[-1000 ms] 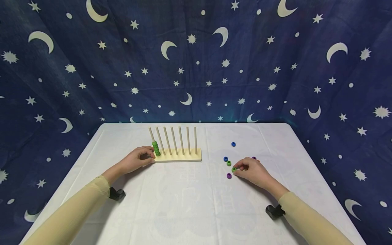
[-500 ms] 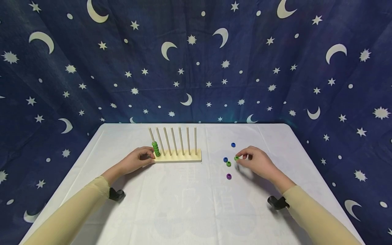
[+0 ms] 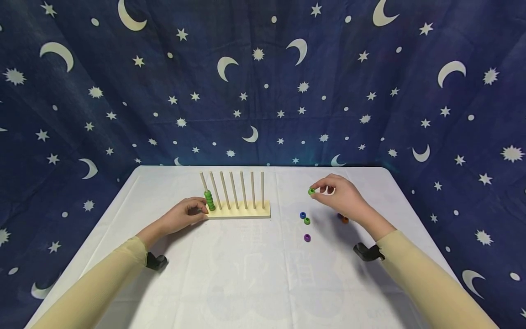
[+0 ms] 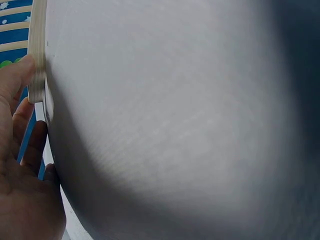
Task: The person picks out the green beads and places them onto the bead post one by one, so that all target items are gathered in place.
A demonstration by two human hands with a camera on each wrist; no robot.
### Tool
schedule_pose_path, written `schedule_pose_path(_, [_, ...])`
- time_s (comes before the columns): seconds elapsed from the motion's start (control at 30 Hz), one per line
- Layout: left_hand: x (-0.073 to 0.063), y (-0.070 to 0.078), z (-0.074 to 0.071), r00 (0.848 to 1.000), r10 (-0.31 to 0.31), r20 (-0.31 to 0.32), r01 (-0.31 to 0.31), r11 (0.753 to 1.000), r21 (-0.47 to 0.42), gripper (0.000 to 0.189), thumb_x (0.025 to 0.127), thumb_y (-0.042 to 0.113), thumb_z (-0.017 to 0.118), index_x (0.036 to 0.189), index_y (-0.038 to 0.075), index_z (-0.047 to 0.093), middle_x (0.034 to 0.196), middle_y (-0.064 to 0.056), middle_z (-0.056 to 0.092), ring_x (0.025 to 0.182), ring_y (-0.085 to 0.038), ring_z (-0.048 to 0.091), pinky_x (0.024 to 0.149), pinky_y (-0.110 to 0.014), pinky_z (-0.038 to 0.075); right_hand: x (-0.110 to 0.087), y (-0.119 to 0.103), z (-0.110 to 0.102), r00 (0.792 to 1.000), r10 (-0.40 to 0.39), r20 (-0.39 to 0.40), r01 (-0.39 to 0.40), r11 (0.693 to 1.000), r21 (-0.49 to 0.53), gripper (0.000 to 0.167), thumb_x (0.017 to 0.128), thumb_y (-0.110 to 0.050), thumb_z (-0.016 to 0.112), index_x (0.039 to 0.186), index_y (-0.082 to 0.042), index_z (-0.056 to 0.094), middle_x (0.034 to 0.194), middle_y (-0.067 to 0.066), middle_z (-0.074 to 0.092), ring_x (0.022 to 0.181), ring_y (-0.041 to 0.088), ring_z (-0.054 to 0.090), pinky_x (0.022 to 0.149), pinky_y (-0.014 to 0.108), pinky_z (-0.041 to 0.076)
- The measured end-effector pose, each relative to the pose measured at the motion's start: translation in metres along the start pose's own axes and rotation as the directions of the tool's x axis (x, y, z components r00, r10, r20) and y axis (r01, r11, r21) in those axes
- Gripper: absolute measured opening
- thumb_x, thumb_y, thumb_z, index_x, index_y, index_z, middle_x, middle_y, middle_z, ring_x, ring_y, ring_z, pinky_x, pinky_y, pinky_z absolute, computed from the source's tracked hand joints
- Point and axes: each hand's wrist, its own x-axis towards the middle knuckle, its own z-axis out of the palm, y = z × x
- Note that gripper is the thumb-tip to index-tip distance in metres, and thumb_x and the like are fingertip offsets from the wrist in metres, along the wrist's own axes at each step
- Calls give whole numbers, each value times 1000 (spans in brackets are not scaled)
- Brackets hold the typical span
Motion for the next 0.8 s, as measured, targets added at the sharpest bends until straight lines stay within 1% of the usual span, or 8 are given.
schedule_pose_path(0.13, [2, -3, 0, 1000, 8, 6, -8, 1000, -11, 10, 94, 22, 77, 98, 15, 72, 145, -13, 55, 142, -35, 42, 120, -55, 25, 8, -12, -4, 1000, -15, 2, 15, 1000, 7, 24, 94, -33, 76, 113, -19, 77, 97, 3, 61, 92, 23, 49, 73, 40, 45])
schedule_pose_path(0.23, [2, -4, 0, 1000, 15, 8, -15, 1000, -14, 11, 94, 23, 77, 99, 14, 72, 145, -13, 55, 142, -35, 43, 120, -55, 26, 15, -22, -7, 1000, -22, 3, 22, 1000, 11, 25, 94, -35, 76, 113, -19, 77, 98, 3, 61, 92, 23, 49, 73, 40, 45])
schedule_pose_path(0.37, [1, -3, 0, 1000, 11, 4, -11, 1000, -9, 8, 94, 21, 77, 98, 16, 72, 145, -14, 55, 142, -36, 42, 120, -56, 26, 24, -35, -14, 999, -39, -7, 40, 999, 16, 27, 94, -38, 75, 114, -20, 77, 100, 3, 60, 94, 23, 48, 71, 41, 45])
schedule_pose_path(0.47, [0, -2, 0, 1000, 4, 2, -4, 1000, -6, 5, 95, 19, 76, 98, 18, 72, 145, -13, 55, 142, -36, 42, 119, -56, 26, 33, -45, -17, 998, -54, -26, 55, 998, 22, 25, 94, -36, 76, 113, -20, 78, 100, 2, 59, 93, 22, 47, 70, 41, 45])
schedule_pose_path(0.53, [0, -2, -1, 1000, 15, 3, -15, 1000, -1, 5, 95, 18, 76, 98, 18, 72, 145, -15, 55, 141, -37, 43, 119, -58, 26, 38, -51, -19, 997, -67, -36, 68, 997, 23, 24, 94, -35, 76, 113, -21, 78, 99, 1, 59, 93, 21, 47, 71, 41, 44])
schedule_pose_path(0.6, [0, -2, -1, 1000, 7, 2, -7, 1000, -4, 5, 95, 19, 76, 98, 18, 72, 145, -13, 55, 141, -36, 43, 119, -57, 26, 43, -57, -20, 996, -80, -39, 82, 996, 29, 24, 94, -34, 76, 114, -21, 78, 100, 1, 59, 92, 21, 48, 72, 42, 45])
schedule_pose_path(0.77, [0, -2, -1, 1000, 3, -1, -3, 1000, -12, 6, 94, 20, 77, 97, 18, 72, 145, -13, 55, 142, -35, 42, 120, -55, 26, 54, -70, -20, 994, -110, -21, 111, 994, 18, 25, 94, -36, 75, 115, -22, 77, 101, 0, 59, 93, 21, 49, 76, 42, 46])
schedule_pose_path(0.8, [0, -3, -1, 1000, 10, -1, -10, 1000, -10, 6, 94, 19, 77, 98, 18, 72, 145, -14, 55, 142, -36, 42, 119, -56, 26, 56, -72, -20, 993, -118, -16, 118, 993, 14, 25, 94, -37, 75, 115, -22, 77, 101, 0, 59, 93, 21, 49, 76, 42, 46])
